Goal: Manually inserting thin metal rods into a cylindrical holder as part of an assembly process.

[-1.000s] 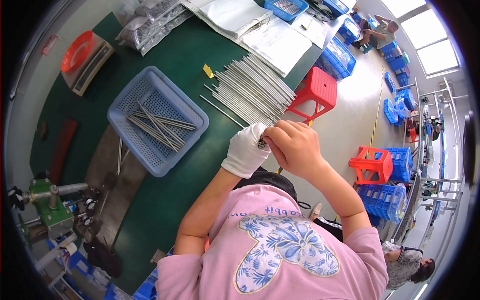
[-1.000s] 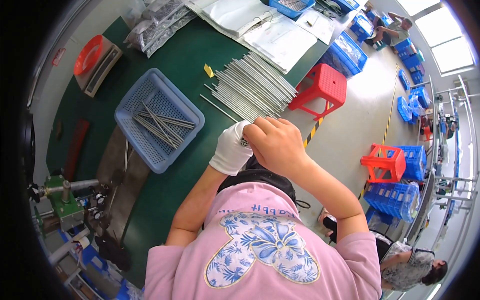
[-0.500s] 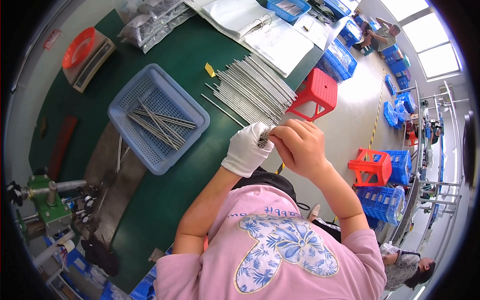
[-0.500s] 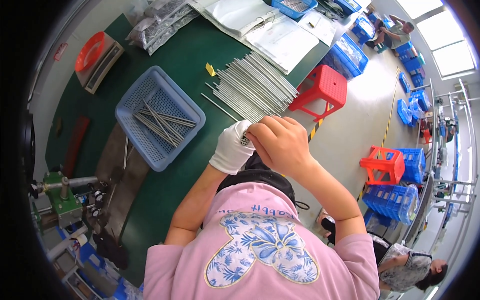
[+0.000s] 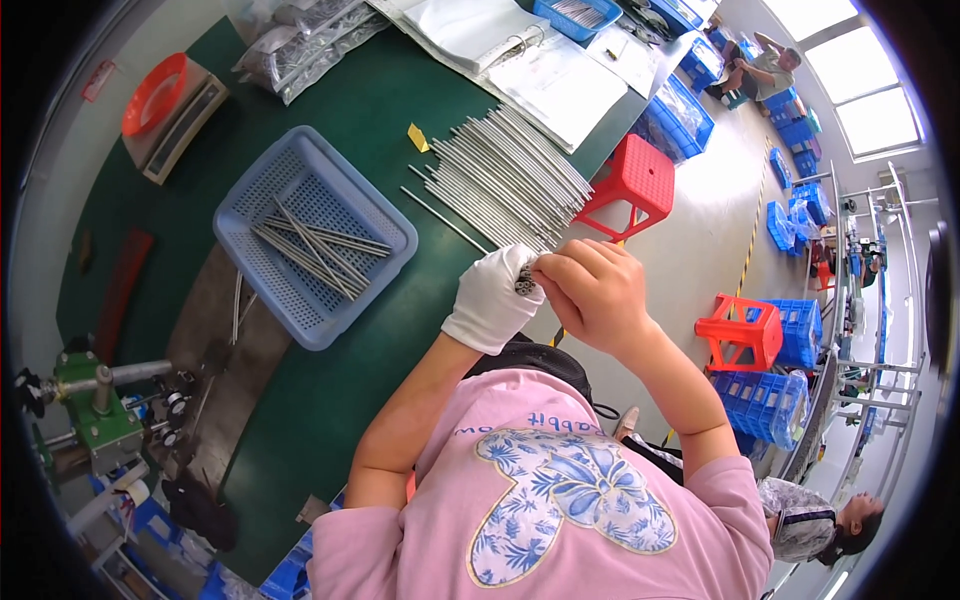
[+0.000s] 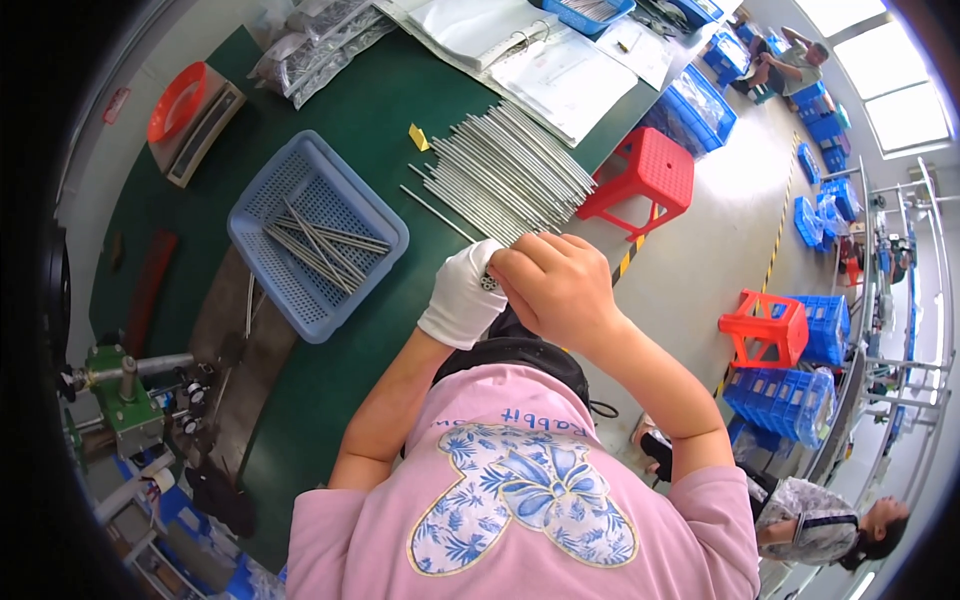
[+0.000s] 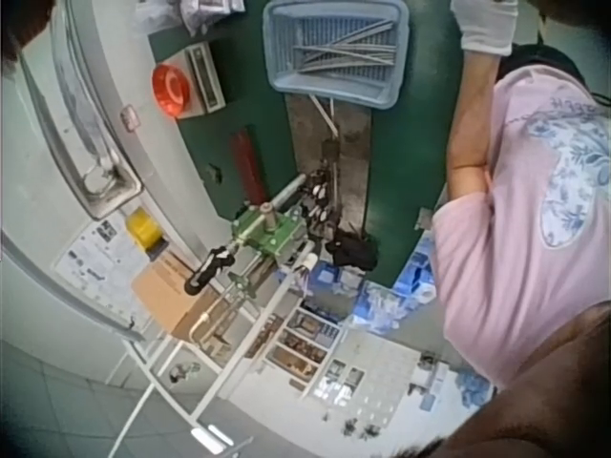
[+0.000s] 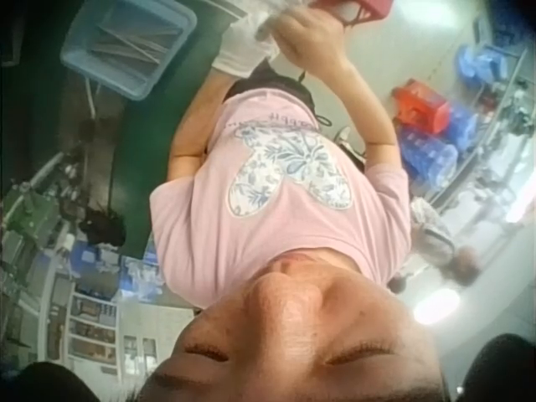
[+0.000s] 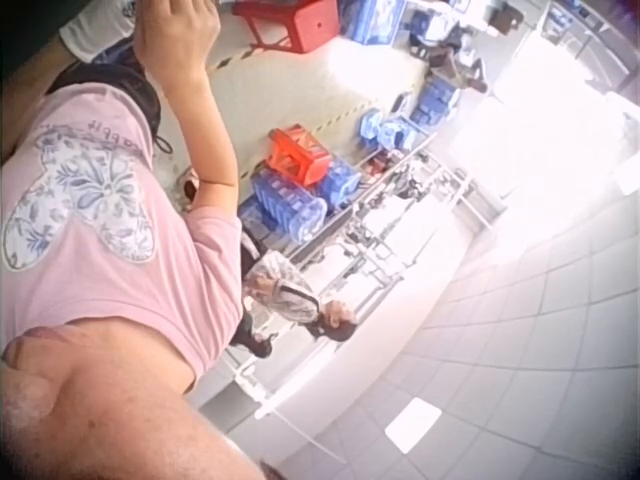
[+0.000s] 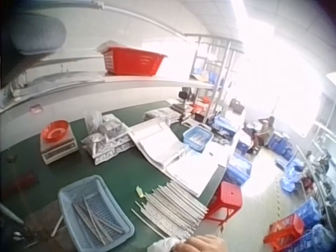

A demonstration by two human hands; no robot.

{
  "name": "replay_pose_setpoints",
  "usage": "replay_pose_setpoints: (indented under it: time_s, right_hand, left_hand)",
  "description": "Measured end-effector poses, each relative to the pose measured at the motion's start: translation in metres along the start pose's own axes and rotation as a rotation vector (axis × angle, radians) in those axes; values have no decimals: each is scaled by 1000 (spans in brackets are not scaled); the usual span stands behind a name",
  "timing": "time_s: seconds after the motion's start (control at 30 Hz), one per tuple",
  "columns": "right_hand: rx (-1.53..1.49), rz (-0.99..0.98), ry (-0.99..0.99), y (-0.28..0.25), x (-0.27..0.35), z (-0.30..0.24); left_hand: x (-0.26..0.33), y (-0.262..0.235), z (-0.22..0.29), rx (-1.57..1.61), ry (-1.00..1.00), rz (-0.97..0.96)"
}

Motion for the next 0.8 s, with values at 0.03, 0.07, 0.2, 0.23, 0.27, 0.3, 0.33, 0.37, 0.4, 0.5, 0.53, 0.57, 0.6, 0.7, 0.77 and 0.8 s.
replay_pose_setpoints:
  time_s: [0.03, 0.07, 0.2, 0.23, 0.27, 0.3, 0.33, 0.37, 0.4, 0.5, 0.53, 0.57, 0.6, 0.7, 0.77, 0.8]
  right_hand:
    - [0, -1, 1, 0, 0, 1]
    - [-7, 5, 5, 1, 0, 2]
    - [-61, 29, 5, 6, 4, 4]
    - [-62, 29, 5, 7, 6, 5]
    - [-82, 41, 14, 7, 8, 7]
    - [-101, 53, 24, 7, 9, 8]
    - [-100, 54, 24, 7, 9, 8]
    - [-97, 43, 23, 6, 9, 8]
    - [-93, 33, 22, 6, 9, 7]
    - [-39, 23, -11, 0, 5, 3]
    - [-41, 22, -12, -3, 3, 1]
    - [-74, 97, -8, -11, 1, 0]
    - [-108, 171, -3, -16, 1, -1]
    - [-61, 104, 13, -9, 1, 3]
    - [-72, 101, 34, -6, 4, 4]
    - [-85, 98, 55, -5, 5, 5]
  left_hand:
    - [0, 0, -1, 0, -1, 0]
    - [1, 1, -2, 11, -16, 1]
    - [1, 1, -2, 44, -46, -10]
    - [1, 1, -1, 44, -47, -9]
    - [2, 2, -1, 50, -46, -11]
    - [2, 2, -1, 55, -44, -14]
    - [2, 3, -2, 56, -43, -13]
    - [2, 4, -3, 40, -38, -4]
    - [3, 5, -3, 24, -33, 4]
    - [2, 5, -6, -21, -21, -25]
    - [3, 5, -5, -22, -22, -23]
    - [3, 4, -3, -38, -19, -13]
    - [3, 4, -2, -55, -15, -3]
    - [3, 6, -3, -70, -17, 24]
    - [3, 5, -2, -62, -10, 27]
    - [2, 5, -2, -55, -3, 29]
Point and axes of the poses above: each hand's wrist, its own x-axis away from the middle knuckle, its own y-axis out of the palm, z = x × y, the point moved 4 cm from there along -x, towards the middle knuckle, and after that the axes turned 1 degree about -z, right-handed, at the moved point
